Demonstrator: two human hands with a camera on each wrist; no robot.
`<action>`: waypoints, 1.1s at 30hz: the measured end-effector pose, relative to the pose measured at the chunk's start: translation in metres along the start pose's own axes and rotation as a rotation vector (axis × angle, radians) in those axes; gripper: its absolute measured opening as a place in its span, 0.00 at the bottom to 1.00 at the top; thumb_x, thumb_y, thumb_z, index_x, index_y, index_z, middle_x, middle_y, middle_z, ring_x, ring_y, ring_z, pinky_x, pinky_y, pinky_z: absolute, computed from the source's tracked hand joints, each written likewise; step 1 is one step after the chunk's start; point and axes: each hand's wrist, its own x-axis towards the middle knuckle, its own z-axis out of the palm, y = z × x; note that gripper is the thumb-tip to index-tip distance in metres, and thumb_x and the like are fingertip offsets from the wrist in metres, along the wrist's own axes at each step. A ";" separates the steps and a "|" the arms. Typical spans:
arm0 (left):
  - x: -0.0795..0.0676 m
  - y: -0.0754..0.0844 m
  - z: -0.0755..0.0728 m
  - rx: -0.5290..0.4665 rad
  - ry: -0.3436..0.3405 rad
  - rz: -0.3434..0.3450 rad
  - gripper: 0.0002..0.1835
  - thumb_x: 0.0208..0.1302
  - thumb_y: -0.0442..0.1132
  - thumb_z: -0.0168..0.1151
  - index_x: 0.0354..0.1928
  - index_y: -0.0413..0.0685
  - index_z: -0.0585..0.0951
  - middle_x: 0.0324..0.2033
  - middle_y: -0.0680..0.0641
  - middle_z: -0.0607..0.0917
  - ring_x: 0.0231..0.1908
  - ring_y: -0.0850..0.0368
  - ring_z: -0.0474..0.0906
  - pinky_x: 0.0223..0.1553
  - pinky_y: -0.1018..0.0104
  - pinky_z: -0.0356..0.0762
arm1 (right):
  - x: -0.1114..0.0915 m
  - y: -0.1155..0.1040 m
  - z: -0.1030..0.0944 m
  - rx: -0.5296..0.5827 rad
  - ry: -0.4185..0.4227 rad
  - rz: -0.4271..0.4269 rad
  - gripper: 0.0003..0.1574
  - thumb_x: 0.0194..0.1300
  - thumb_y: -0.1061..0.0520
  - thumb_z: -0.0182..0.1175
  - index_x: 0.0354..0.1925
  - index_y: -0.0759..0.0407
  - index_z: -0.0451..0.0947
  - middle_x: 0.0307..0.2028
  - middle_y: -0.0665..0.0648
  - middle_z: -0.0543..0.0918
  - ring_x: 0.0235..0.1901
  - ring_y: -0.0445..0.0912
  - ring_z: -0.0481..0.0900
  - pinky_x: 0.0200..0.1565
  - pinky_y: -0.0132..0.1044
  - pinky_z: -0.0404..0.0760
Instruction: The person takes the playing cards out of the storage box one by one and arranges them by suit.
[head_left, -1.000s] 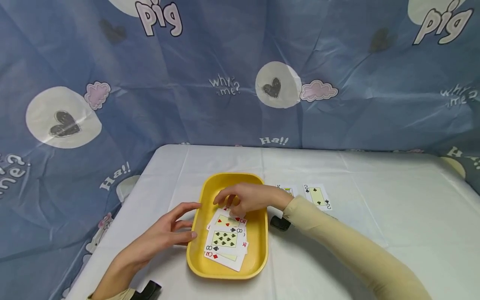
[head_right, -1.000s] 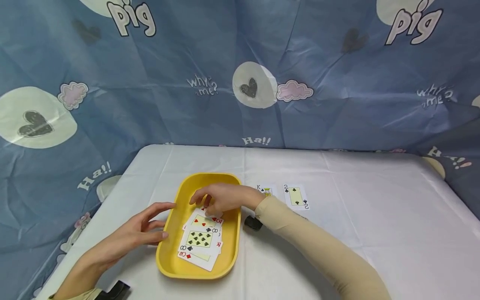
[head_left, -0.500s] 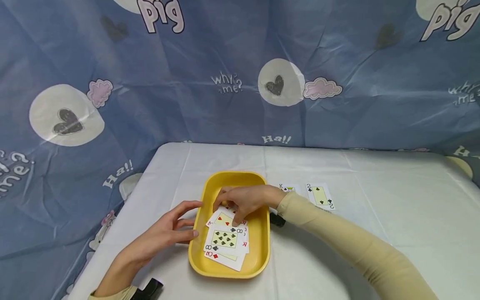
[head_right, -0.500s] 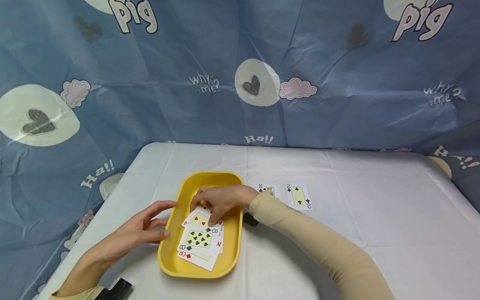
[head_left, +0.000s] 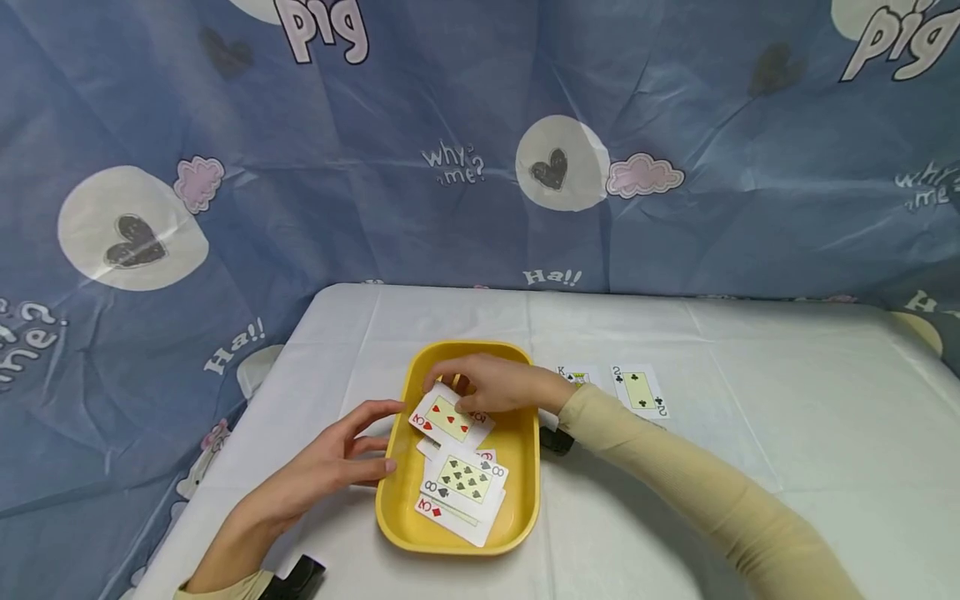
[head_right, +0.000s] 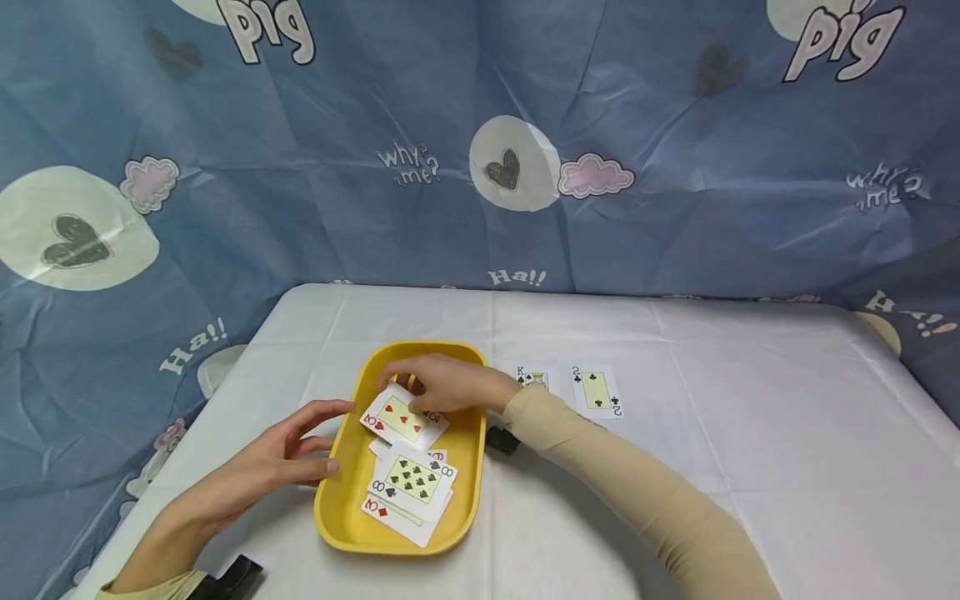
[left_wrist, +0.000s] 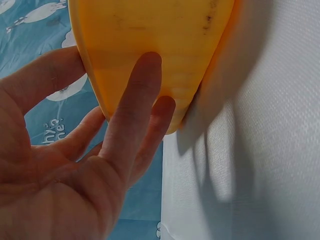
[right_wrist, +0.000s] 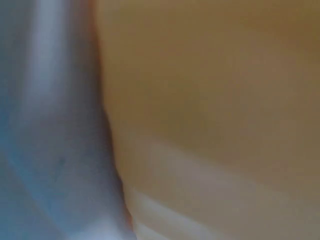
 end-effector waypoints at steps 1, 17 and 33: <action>0.000 0.000 0.000 -0.001 -0.002 -0.002 0.35 0.65 0.37 0.66 0.71 0.52 0.63 0.71 0.41 0.59 0.60 0.42 0.73 0.49 0.53 0.80 | -0.001 0.000 -0.001 0.023 0.024 -0.008 0.25 0.65 0.71 0.57 0.55 0.47 0.75 0.41 0.49 0.79 0.38 0.43 0.78 0.38 0.31 0.78; 0.003 -0.001 0.001 0.025 0.031 -0.036 0.36 0.63 0.38 0.67 0.71 0.51 0.63 0.72 0.42 0.57 0.59 0.43 0.74 0.49 0.53 0.81 | -0.009 0.003 -0.001 0.342 0.712 -0.010 0.24 0.63 0.71 0.51 0.54 0.52 0.77 0.37 0.57 0.76 0.37 0.48 0.76 0.40 0.38 0.75; 0.003 -0.001 0.000 0.026 0.011 -0.016 0.36 0.65 0.38 0.66 0.71 0.51 0.62 0.71 0.42 0.58 0.59 0.43 0.74 0.49 0.54 0.81 | -0.040 0.011 -0.020 0.499 1.001 -0.138 0.25 0.63 0.75 0.52 0.58 0.63 0.74 0.40 0.65 0.73 0.36 0.51 0.73 0.32 0.37 0.78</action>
